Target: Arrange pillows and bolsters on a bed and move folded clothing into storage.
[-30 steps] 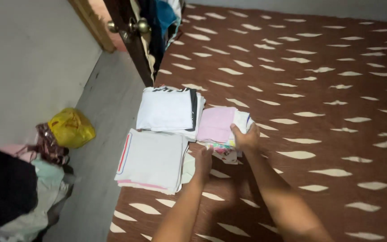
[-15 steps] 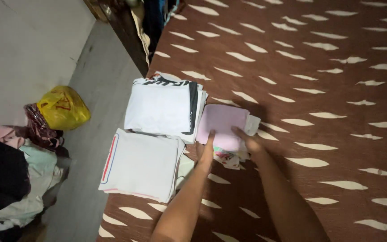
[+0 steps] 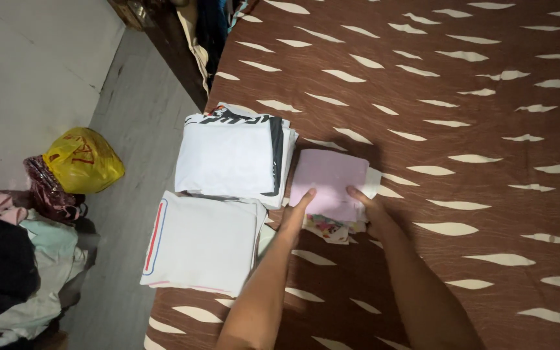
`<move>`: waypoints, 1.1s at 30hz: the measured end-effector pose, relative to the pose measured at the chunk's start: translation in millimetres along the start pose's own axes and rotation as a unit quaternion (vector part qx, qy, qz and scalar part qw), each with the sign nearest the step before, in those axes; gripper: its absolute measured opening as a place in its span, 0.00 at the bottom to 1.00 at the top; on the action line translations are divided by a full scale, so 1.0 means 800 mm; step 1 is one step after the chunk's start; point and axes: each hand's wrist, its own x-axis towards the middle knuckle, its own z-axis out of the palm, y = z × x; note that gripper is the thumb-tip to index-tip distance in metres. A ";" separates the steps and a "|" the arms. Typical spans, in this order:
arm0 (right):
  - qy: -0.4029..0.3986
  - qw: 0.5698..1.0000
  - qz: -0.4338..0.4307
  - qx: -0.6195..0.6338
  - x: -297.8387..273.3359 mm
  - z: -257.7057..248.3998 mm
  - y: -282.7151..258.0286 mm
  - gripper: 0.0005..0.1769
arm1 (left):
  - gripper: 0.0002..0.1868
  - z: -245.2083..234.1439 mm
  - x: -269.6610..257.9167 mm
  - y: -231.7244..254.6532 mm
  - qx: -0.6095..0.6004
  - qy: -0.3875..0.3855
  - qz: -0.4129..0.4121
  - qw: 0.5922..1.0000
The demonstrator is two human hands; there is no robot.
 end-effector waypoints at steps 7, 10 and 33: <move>-0.079 0.992 0.040 0.094 -0.025 -0.010 0.041 0.53 | 0.57 -0.001 -0.047 -0.026 0.000 -0.008 0.059 0.998; -0.059 0.995 0.023 0.073 -0.054 -0.019 0.078 0.49 | 0.59 -0.004 -0.041 -0.081 0.003 -0.010 0.046 0.999; 0.062 0.934 -0.071 0.344 -0.315 0.033 0.412 0.50 | 0.32 -0.107 -0.287 -0.197 0.015 -0.299 0.005 0.954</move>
